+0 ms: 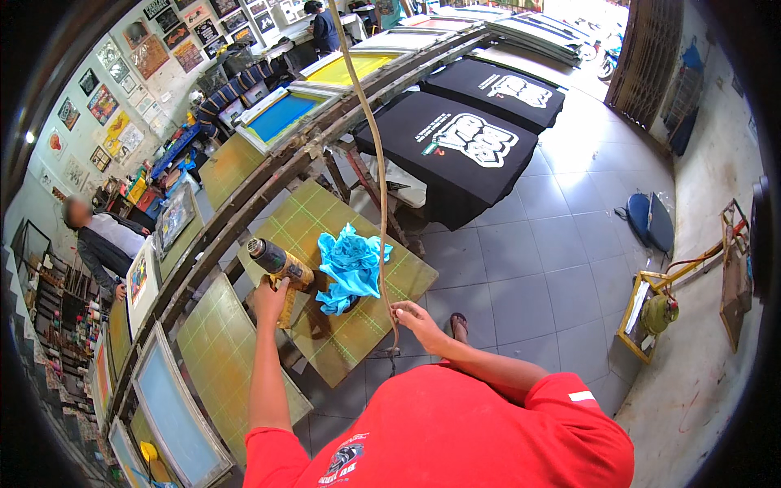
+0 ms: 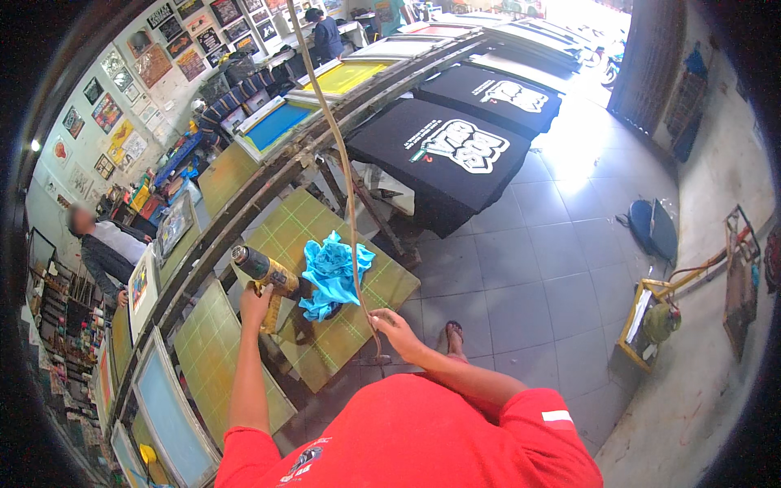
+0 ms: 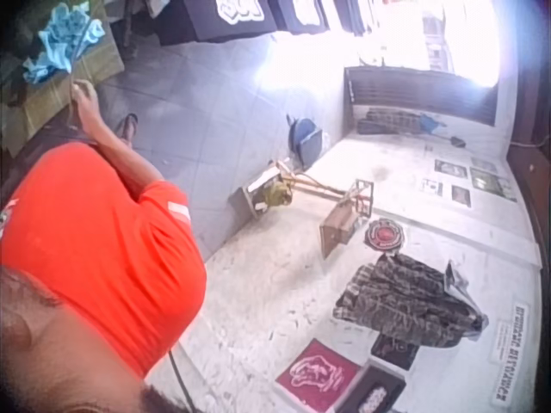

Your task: The person uses a handheld heat gun to apply heat to the printed designs on two black t-shirts laid out on a workbench. The person systematically moves the heat gun over the graphic areas of the shirts to cure the ink.

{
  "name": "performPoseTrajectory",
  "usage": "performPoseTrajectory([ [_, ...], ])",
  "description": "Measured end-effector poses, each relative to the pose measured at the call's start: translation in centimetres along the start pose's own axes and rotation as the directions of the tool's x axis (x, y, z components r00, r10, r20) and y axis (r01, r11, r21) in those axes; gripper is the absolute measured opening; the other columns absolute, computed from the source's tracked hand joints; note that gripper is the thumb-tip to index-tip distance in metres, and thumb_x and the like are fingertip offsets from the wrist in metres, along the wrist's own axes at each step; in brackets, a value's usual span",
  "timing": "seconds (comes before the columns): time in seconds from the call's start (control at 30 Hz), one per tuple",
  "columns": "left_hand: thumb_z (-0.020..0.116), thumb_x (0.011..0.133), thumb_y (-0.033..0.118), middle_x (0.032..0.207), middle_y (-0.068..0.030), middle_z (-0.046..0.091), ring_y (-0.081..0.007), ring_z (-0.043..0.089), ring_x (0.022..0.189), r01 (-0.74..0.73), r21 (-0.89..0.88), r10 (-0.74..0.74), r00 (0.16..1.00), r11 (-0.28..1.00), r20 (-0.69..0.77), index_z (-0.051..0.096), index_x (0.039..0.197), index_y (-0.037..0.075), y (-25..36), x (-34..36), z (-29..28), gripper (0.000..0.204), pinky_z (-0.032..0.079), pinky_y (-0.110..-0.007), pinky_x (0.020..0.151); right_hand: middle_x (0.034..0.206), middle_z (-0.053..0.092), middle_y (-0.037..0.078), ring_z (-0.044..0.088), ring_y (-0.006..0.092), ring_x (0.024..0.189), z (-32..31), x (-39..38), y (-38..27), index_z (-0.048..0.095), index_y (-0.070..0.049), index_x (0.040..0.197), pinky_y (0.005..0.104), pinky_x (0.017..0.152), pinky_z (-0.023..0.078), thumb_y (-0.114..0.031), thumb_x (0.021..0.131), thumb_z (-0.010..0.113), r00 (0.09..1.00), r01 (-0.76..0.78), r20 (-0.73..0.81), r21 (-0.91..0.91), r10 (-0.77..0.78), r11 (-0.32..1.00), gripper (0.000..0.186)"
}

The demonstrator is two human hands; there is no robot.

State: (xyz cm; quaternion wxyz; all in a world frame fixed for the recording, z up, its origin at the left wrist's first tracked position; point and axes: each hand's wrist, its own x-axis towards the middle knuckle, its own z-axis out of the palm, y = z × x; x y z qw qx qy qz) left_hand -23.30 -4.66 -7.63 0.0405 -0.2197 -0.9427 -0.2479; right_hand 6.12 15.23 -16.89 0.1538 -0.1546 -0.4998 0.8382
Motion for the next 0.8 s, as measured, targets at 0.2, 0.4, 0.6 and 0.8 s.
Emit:
performPoseTrajectory([
  [0.2,0.069,0.076,0.034,0.075,-0.0151,0.059,-0.0334,0.059,0.070,0.002,-0.034,-0.004,0.997,0.999,-0.074,0.052,0.098,0.000,-0.5,-1.3,-0.1,0.044,0.046,-0.042,0.066,0.104,0.058,0.004,0.052,0.0121,0.099,-0.4,-0.2,-0.2,0.054,0.000,0.113,0.0275,0.088,0.040,-0.021,0.093,0.053,0.999,-0.041,0.036,0.031,0.040,0.999,0.029],
  [0.4,0.071,0.074,0.030,0.083,-0.0177,0.059,-0.0341,0.058,0.076,-0.036,-0.027,0.032,0.991,0.999,-0.128,0.052,0.101,0.000,-1.5,-2.8,0.3,0.044,0.046,-0.042,0.070,0.105,0.058,0.004,0.052,0.0127,0.100,-0.6,-0.2,0.4,0.054,0.001,0.114,0.0271,0.088,0.041,-0.018,0.092,0.053,0.998,-0.060,0.029,0.010,0.060,0.998,0.029],
  [0.6,0.071,0.074,0.026,0.110,-0.0245,0.053,-0.0399,0.051,0.103,-0.039,-0.073,0.027,0.987,0.997,-0.155,0.047,0.113,-0.002,-1.9,-5.1,-0.3,0.054,0.041,-0.044,0.087,0.107,0.059,0.007,0.053,0.0138,0.104,-0.6,-0.7,-0.2,0.053,0.001,0.115,0.0272,0.087,0.041,-0.017,0.092,0.053,0.998,-0.050,0.023,-0.002,0.050,0.999,0.030],
  [0.8,0.071,0.073,0.024,0.116,-0.0224,0.049,-0.0386,0.046,0.111,-0.047,-0.106,-0.002,0.908,0.993,-0.419,0.042,0.121,0.000,-2.6,-10.9,-0.5,0.061,0.037,-0.044,0.096,0.116,0.058,0.007,0.052,0.0169,0.109,-2.0,0.2,1.0,0.052,-0.004,0.119,0.0302,0.091,0.039,-0.026,0.093,0.052,0.991,-0.081,0.088,-0.186,0.099,0.979,0.034],
])
